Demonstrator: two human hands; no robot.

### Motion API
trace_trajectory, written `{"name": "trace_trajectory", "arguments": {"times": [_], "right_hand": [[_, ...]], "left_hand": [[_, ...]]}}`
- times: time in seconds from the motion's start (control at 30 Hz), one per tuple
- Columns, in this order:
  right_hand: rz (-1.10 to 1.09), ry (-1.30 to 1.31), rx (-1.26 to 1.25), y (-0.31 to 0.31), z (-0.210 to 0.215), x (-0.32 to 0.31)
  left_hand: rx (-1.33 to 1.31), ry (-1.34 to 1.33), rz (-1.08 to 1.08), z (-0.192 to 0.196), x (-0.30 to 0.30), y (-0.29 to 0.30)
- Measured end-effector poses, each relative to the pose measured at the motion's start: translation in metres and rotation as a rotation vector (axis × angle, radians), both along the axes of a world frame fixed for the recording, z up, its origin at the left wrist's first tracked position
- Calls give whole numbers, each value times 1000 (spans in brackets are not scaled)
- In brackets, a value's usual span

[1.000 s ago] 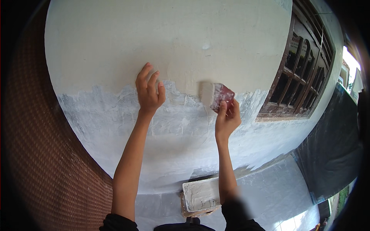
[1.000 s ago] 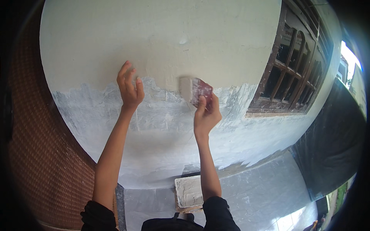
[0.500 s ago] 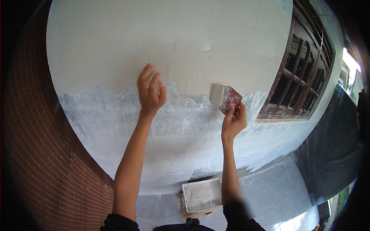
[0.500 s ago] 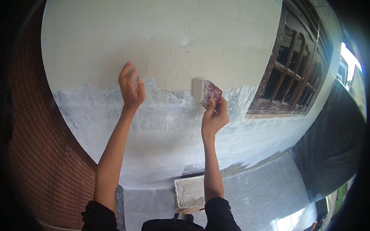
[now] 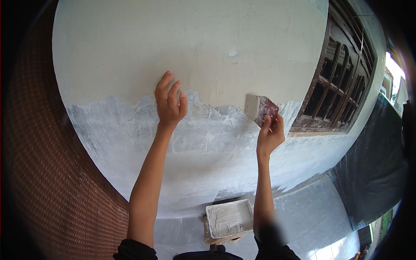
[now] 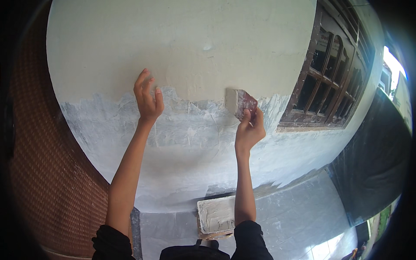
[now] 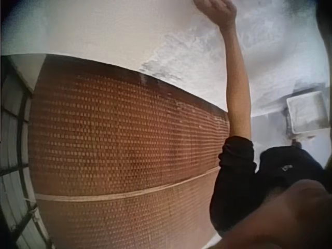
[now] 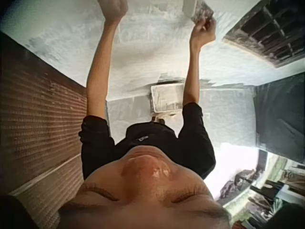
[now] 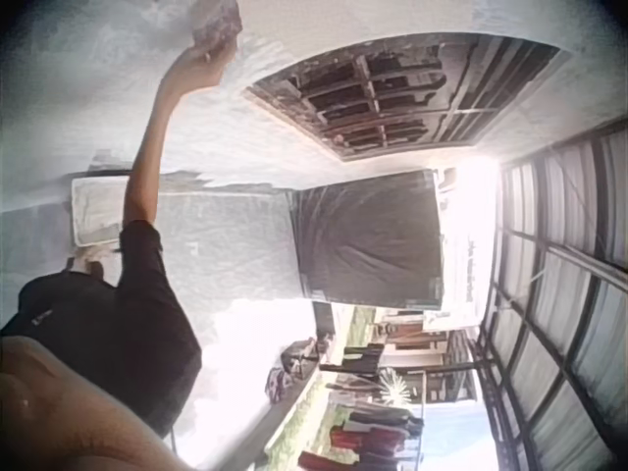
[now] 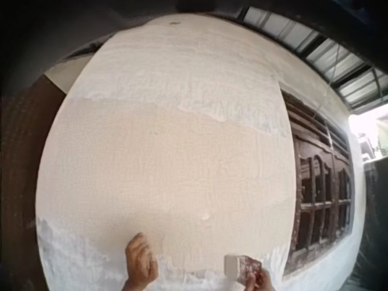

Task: The person applies wall putty from a plastic tray container to a damaged area of a house wall using a putty knife.

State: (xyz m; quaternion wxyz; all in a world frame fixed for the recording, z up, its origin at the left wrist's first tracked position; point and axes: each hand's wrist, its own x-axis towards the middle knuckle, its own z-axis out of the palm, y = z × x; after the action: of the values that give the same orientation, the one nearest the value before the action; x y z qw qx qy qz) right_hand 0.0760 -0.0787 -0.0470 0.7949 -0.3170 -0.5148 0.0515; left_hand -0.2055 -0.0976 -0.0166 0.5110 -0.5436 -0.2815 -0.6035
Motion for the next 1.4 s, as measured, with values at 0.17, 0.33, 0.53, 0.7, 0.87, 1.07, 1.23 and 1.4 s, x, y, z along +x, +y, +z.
{"name": "trace_trajectory", "arguments": {"times": [0.17,0.33,0.53,0.7,0.87,1.07,1.23,1.4], "right_hand": [[255,-93,50,-38,6,-41],[283,-283,80,-35,11,-85],[102,-151,39,-30,18,-50],[247,-277,153,-35,16,-83],[108,-215,133,-20,11,-71],[379,-107,49,-21,5,-83],[243,-117,-65,2,3,-88],[109,-111,-51,10,0,-67]], "left_hand": [[4,-1,5,1,-1,0],[-6,0,16,3,1,-1],[-2,-2,8,-2,2,0],[-8,-7,0,4,4,-2],[8,-12,15,-1,-2,2],[-10,7,-2,0,1,-1],[-73,32,35,0,1,-6],[-31,24,-3,0,-2,-1]]}}
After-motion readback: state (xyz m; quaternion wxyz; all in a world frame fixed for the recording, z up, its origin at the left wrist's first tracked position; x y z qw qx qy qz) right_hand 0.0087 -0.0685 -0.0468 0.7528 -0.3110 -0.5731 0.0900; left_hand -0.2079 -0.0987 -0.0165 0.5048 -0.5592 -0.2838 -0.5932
